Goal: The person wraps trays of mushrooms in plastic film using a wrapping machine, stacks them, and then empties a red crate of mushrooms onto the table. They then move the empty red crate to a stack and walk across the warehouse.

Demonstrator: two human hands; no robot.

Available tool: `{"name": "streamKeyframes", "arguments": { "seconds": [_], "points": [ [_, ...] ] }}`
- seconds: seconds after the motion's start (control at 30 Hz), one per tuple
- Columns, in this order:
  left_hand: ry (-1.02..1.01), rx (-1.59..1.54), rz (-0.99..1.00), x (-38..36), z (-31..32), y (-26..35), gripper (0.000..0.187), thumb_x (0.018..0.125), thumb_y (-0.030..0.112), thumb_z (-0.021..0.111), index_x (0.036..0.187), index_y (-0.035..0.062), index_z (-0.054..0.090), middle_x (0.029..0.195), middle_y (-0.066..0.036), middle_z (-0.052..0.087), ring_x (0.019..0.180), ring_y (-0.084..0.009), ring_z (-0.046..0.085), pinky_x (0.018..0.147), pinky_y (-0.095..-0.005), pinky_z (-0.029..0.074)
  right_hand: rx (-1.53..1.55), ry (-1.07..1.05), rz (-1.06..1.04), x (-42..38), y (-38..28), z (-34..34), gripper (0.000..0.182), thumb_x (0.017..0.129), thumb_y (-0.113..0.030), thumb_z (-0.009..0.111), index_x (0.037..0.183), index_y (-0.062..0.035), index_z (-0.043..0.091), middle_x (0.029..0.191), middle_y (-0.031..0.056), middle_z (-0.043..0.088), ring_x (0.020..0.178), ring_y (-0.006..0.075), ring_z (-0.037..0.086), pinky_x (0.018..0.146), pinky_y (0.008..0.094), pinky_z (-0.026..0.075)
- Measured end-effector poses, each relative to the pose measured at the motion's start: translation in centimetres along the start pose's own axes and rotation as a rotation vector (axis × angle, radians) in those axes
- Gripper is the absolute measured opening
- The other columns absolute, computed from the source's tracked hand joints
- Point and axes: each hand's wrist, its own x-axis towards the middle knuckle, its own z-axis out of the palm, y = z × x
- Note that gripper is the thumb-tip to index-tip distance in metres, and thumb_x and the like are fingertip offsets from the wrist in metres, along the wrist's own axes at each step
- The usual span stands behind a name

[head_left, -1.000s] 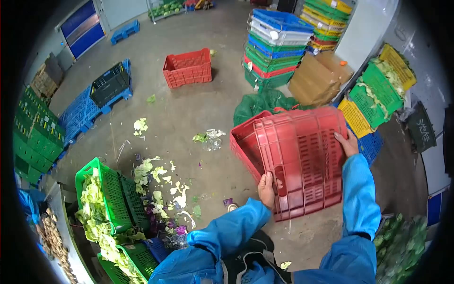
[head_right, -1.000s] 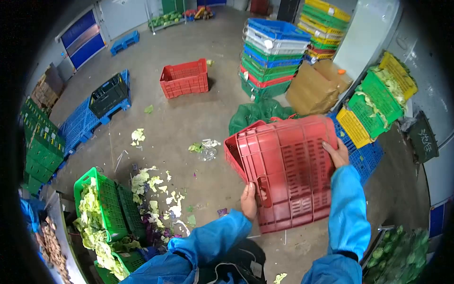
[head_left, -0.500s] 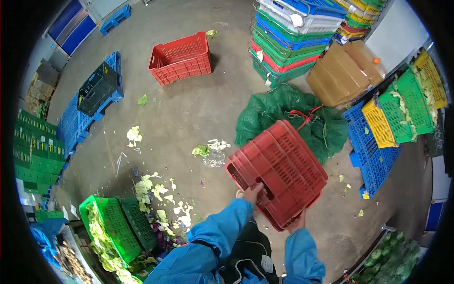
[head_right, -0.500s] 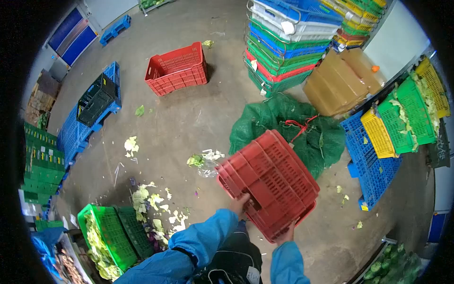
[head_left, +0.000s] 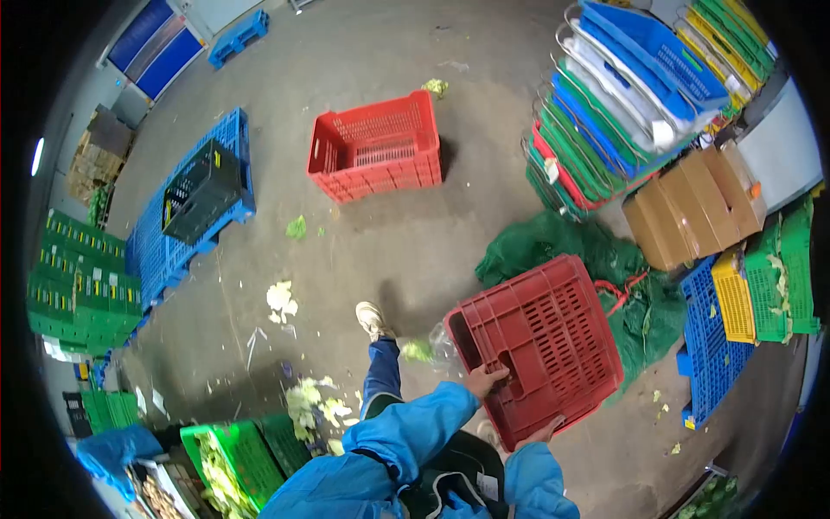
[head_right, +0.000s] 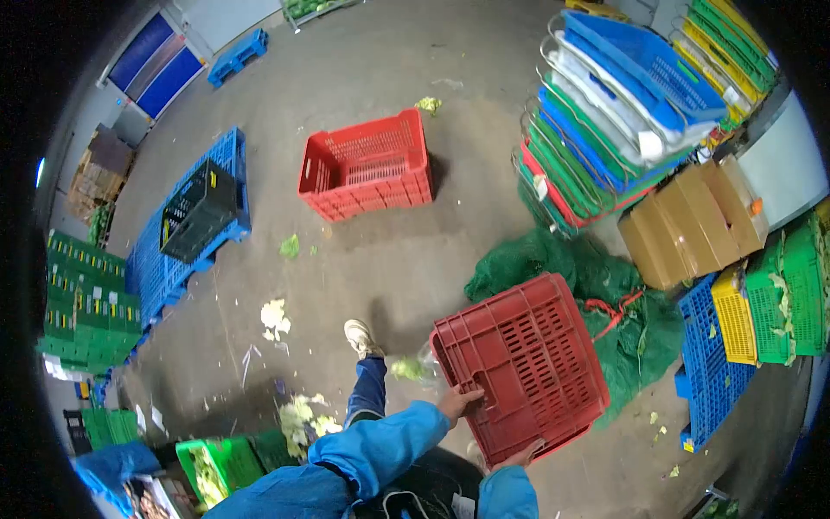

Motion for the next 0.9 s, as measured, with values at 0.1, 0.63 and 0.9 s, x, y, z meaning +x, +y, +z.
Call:
{"name": "streamKeyframes", "arguments": {
  "seconds": [0.1,0.63,0.9],
  "points": [
    [-0.076,-0.003,0.062,5.6,-2.9,11.4,0.026,0.08,0.015,0.066,0.101,0.0049,0.057,0.088,-0.006,0.063,0.077,-0.0174,0.061,0.072,-0.0318,0.05,-0.324,0.214,-0.231,1.3,2.3,11.9,0.077,0.085,-0.064,0.031,0.144,-0.0169,0.013,0.149,0.0019,0.016,0.134,0.023,0.02,0.109,0.0446,0.017],
    [0.304,1.223,0.627,28.8,-30.6,51.5,0.066,0.075,0.019,0.066,0.13,0.0017,0.035,0.124,-0.023,0.046,0.117,-0.0373,0.043,0.099,-0.0411,0.036,-0.198,-0.176,-0.161,12.0,8.3,48.6,0.086,0.079,-0.07,0.04,0.142,-0.0161,0.018,0.146,0.0055,0.024,0.131,0.0271,0.027,0.104,0.0464,0.027],
    [0.423,1.831,0.254,42.0,-47.0,58.5,0.093,0.066,0.031,0.075,0.137,0.0036,0.022,0.143,-0.014,0.026,0.132,-0.0318,0.023,0.106,-0.0486,0.022,-0.188,-0.107,-0.134,9.7,7.2,49.0,0.077,0.084,-0.066,0.031,0.139,-0.0114,0.028,0.138,0.009,0.037,0.121,0.0306,0.043,0.1,0.0447,0.036]
  ]
}}
